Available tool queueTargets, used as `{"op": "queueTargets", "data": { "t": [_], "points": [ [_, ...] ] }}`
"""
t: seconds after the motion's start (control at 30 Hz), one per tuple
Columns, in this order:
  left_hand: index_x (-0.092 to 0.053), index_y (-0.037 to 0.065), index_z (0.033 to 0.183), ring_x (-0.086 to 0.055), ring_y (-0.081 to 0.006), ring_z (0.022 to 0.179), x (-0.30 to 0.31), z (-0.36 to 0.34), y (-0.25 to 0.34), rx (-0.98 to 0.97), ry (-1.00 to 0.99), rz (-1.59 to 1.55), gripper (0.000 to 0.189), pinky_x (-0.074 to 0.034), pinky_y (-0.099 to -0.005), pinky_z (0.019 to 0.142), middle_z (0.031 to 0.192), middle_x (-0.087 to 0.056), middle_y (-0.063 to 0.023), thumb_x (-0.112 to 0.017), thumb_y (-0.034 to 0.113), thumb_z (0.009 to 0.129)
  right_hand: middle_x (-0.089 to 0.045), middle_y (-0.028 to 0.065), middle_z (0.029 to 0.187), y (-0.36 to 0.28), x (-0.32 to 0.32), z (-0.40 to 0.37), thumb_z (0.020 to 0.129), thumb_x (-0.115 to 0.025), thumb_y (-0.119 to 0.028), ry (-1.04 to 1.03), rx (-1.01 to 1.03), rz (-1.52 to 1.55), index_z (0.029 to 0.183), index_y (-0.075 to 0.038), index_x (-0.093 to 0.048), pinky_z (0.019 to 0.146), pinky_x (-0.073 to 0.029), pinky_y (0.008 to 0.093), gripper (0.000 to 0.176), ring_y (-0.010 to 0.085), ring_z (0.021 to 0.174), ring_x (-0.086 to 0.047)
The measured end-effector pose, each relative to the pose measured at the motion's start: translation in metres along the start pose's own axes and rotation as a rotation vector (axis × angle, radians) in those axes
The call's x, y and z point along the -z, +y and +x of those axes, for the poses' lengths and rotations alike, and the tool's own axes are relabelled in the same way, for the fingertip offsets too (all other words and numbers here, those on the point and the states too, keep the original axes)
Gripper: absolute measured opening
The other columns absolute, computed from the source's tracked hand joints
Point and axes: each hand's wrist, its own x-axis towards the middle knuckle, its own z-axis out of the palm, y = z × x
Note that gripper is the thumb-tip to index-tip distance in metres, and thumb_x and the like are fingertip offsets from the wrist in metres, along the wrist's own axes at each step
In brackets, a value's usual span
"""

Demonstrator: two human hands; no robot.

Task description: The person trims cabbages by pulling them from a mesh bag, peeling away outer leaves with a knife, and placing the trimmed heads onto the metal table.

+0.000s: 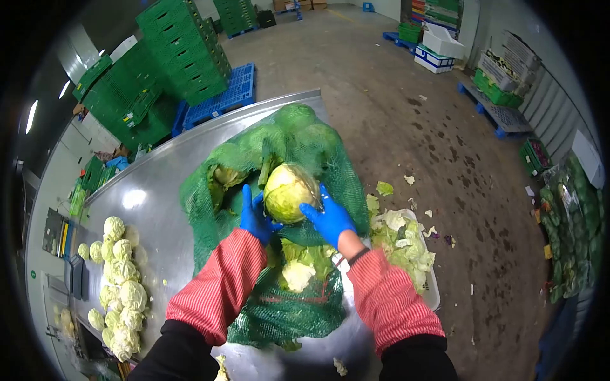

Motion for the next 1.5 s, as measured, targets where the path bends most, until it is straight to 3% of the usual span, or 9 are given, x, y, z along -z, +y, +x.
{"op": "queueTargets", "data": {
  "t": [0.13, 0.33, 0.47, 0.57, 0.73, 0.87, 1.0, 1.2, 1.5],
  "points": [
    [-0.045, 0.018, 0.136, -0.045, -0.0293, 0.126, 0.024, -0.097, 0.010, -0.133, -0.060, 0.133, 0.074, -0.040, -0.0515, 0.100, 0.142, -0.042, -0.0060, -0.044, 0.073, 0.085, -0.058, 0.0242, 0.125, -0.037, -0.011, -0.092, 0.085, -0.067, -0.046, 0.005, 0.107, 0.067, 0.148, -0.005, -0.024, 0.089, -0.048, 0.0364, 0.087, 0.0337, 0.112, -0.060],
    [-0.045, 0.018, 0.122, -0.053, -0.0206, 0.115, 0.117, -0.240, -0.009, -0.350, -0.055, 0.171, 0.042, -0.050, -0.0401, 0.089, 0.122, -0.055, -0.0043, -0.059, 0.041, 0.091, -0.061, 0.0085, 0.114, -0.058, -0.065, -0.237, 0.087, -0.070, -0.026, -0.142, 0.133, 0.370, 0.148, -0.003, -0.025, 0.079, -0.049, 0.0256, 0.079, 0.0094, 0.088, -0.054],
    [-0.034, 0.015, 0.133, -0.054, -0.0247, 0.109, 0.192, -0.314, -0.051, -0.396, 0.171, 0.358, 0.064, -0.051, -0.0394, 0.088, 0.122, -0.046, -0.0141, -0.072, 0.022, 0.082, -0.062, 0.0045, 0.100, -0.054, -0.111, -0.290, 0.093, -0.062, -0.027, -0.417, -0.265, 0.553, 0.146, -0.010, -0.033, 0.058, -0.048, 0.0228, 0.063, 0.0073, 0.073, -0.056],
    [-0.027, 0.015, 0.142, -0.052, -0.0257, 0.108, 0.217, -0.340, -0.077, -0.124, 0.420, 0.461, 0.080, -0.049, -0.0394, 0.090, 0.121, -0.040, -0.0125, -0.076, 0.016, 0.079, -0.056, -0.0017, 0.078, -0.015, -0.147, -0.300, 0.096, -0.056, -0.031, -0.526, -0.451, 0.507, 0.137, -0.017, -0.046, 0.044, -0.042, 0.0226, 0.045, 0.0064, 0.057, -0.050],
    [-0.023, 0.007, 0.148, -0.042, -0.0337, 0.122, 0.236, -0.347, -0.082, -0.560, 0.133, 1.096, 0.113, -0.035, -0.0443, 0.107, 0.129, -0.038, -0.0186, -0.089, 0.034, 0.060, -0.061, 0.0042, 0.081, -0.003, -0.150, -0.323, 0.093, -0.051, -0.017, -0.420, -0.263, 0.183, 0.132, -0.016, -0.050, 0.061, -0.049, 0.0298, 0.039, 0.0117, 0.067, -0.055],
    [-0.025, 0.002, 0.146, -0.046, -0.0343, 0.121, 0.233, -0.328, -0.084, -0.513, 0.061, 1.079, 0.109, -0.039, -0.0426, 0.104, 0.128, -0.042, -0.0212, -0.087, 0.036, 0.063, -0.064, 0.0112, 0.092, -0.026, -0.130, -0.336, 0.095, -0.050, -0.019, -0.512, -0.298, -0.051, 0.131, -0.012, -0.050, 0.072, -0.050, 0.0329, 0.037, 0.0204, 0.076, -0.061],
    [-0.024, 0.001, 0.146, -0.050, -0.0343, 0.116, 0.240, -0.319, -0.086, -0.465, 0.083, 1.000, 0.110, -0.041, -0.0425, 0.102, 0.125, -0.045, -0.0220, -0.086, 0.039, 0.063, -0.063, 0.0152, 0.081, -0.038, -0.134, -0.354, 0.095, -0.049, -0.018, -0.245, 0.247, -0.509, 0.120, -0.013, -0.054, 0.066, -0.052, 0.0398, 0.027, 0.0306, 0.070, -0.063],
    [-0.025, 0.000, 0.146, -0.052, -0.0371, 0.111, 0.223, -0.318, -0.086, -0.467, 0.150, 1.205, 0.113, -0.043, -0.0436, 0.097, 0.121, -0.046, -0.0244, -0.086, 0.043, 0.061, -0.065, 0.0215, 0.089, -0.033, -0.150, -0.337, 0.093, -0.042, -0.017, -0.393, 0.106, -0.762, 0.102, -0.005, -0.056, 0.071, -0.052, 0.0456, 0.021, 0.0369, 0.084, -0.065],
    [-0.032, -0.002, 0.142, -0.054, -0.0393, 0.105, 0.216, -0.311, -0.084, -0.564, 0.052, 1.326, 0.111, -0.046, -0.0458, 0.092, 0.114, -0.048, -0.0264, -0.085, 0.047, 0.059, -0.064, 0.0229, 0.102, -0.027, -0.147, -0.318, 0.093, -0.041, -0.019, -0.524, -0.076, -0.808, 0.106, -0.005, -0.053, 0.079, -0.051, 0.0479, 0.023, 0.0399, 0.094, -0.064]
  ]
}}
